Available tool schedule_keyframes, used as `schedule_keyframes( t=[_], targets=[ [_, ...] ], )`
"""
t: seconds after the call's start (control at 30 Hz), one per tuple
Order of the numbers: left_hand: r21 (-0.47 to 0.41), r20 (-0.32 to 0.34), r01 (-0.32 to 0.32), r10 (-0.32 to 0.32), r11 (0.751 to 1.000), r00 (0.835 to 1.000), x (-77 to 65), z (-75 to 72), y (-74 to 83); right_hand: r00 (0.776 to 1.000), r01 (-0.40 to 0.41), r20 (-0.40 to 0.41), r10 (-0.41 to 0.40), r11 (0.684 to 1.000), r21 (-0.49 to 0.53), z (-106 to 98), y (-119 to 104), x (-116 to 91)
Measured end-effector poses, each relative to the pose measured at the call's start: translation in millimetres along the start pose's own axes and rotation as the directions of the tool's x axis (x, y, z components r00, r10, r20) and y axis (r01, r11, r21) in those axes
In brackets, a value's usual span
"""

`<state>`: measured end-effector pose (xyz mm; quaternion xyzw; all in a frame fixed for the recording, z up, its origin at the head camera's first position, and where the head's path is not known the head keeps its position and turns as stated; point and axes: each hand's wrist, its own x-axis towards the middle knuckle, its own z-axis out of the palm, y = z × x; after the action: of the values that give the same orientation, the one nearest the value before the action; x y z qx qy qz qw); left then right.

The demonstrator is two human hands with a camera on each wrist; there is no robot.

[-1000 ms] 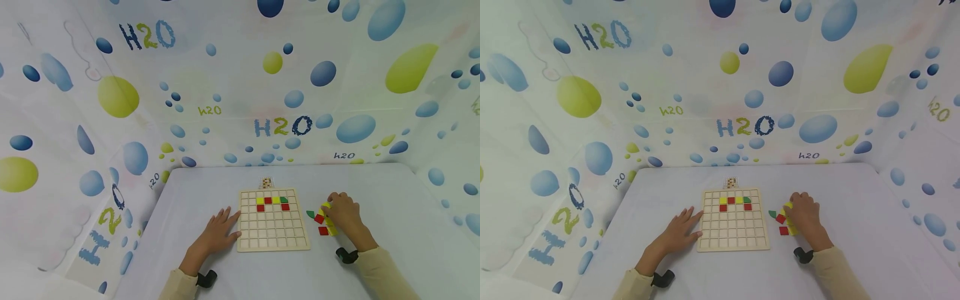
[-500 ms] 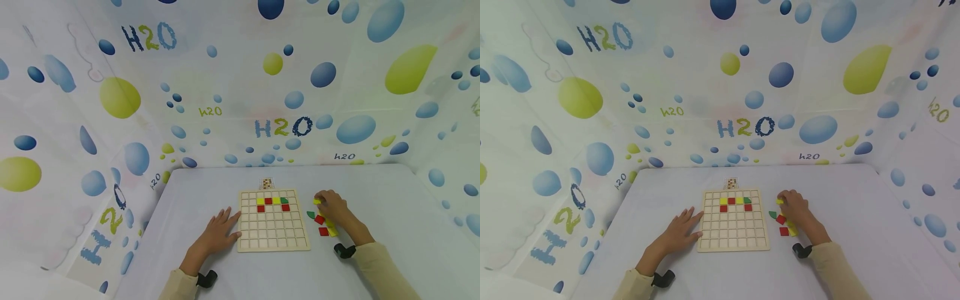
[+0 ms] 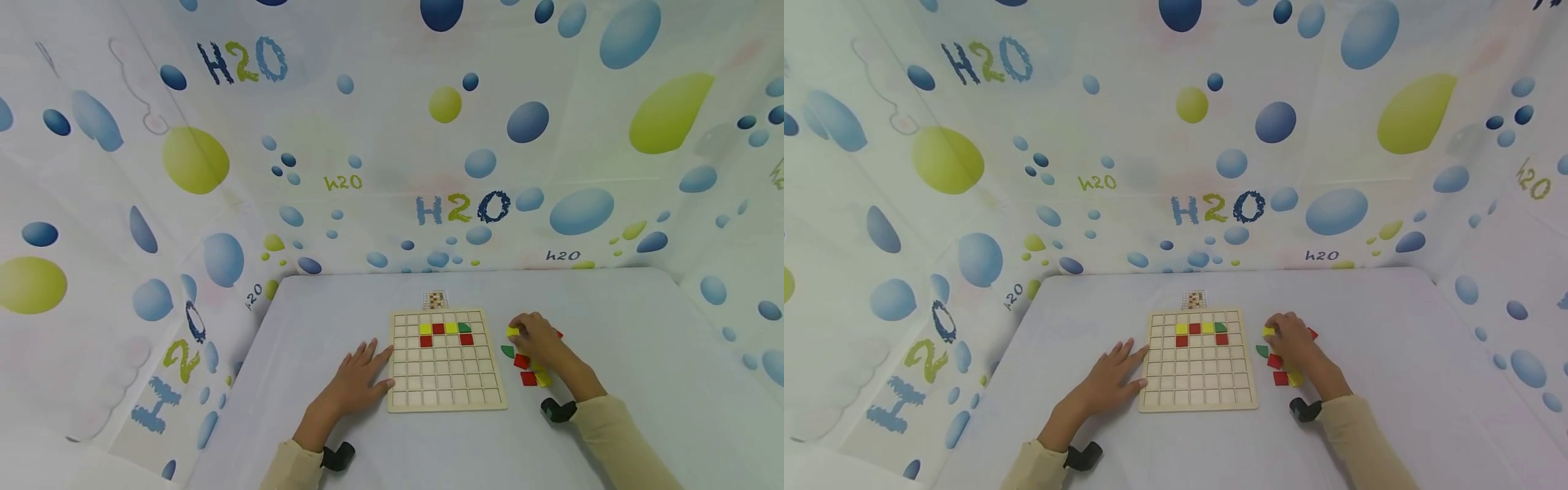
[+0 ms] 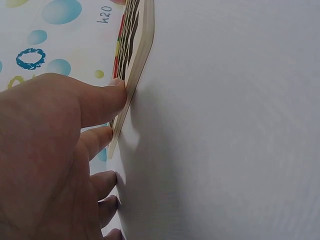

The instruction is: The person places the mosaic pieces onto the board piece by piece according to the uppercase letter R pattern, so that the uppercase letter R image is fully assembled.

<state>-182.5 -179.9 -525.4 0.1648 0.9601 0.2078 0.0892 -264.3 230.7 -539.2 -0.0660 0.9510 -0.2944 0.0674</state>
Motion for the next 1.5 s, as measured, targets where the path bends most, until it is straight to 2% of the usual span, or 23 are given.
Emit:
schedule_keyframes(
  t=[0.2,0.47,0.6,0.87,1.1,1.3,1.5],
  targets=[
    [-0.01,-0.002,0.002,-0.002,1.0,1.0,-0.9,-0.8,1.4,0.999,0.032,0.011,-0.032,0.999,0.031,2,-4,-4],
    [-0.014,-0.004,0.007,-0.007,1.0,1.0,-1.2,-1.5,2.9,0.996,0.074,-0.044,-0.072,0.996,0.042,8,-19,-2],
    [-0.016,-0.002,0.011,-0.011,1.0,1.0,-1.8,-1.8,3.1,0.994,0.092,-0.058,-0.09,0.995,0.024,17,-41,-1],
    [-0.024,0.001,0.008,-0.008,1.0,1.0,-2.2,-1.2,1.3,0.972,0.23,-0.041,-0.231,0.973,-0.027,51,-91,-9],
    [-0.01,0.008,0.014,-0.014,1.0,1.0,-0.6,0.5,-0.9,0.962,0.273,-0.024,-0.273,0.962,-0.015,76,-121,-8],
    [-0.005,0.019,0.013,-0.013,1.0,1.0,-0.1,0.5,-2.5,0.947,0.32,0.006,-0.32,0.946,-0.059,89,-129,-6],
    [0.002,0.03,0.011,-0.011,1.0,0.999,0.1,-0.1,-4.1,0.938,0.345,-0.006,-0.347,0.935,-0.083,92,-130,-6]
  ],
)
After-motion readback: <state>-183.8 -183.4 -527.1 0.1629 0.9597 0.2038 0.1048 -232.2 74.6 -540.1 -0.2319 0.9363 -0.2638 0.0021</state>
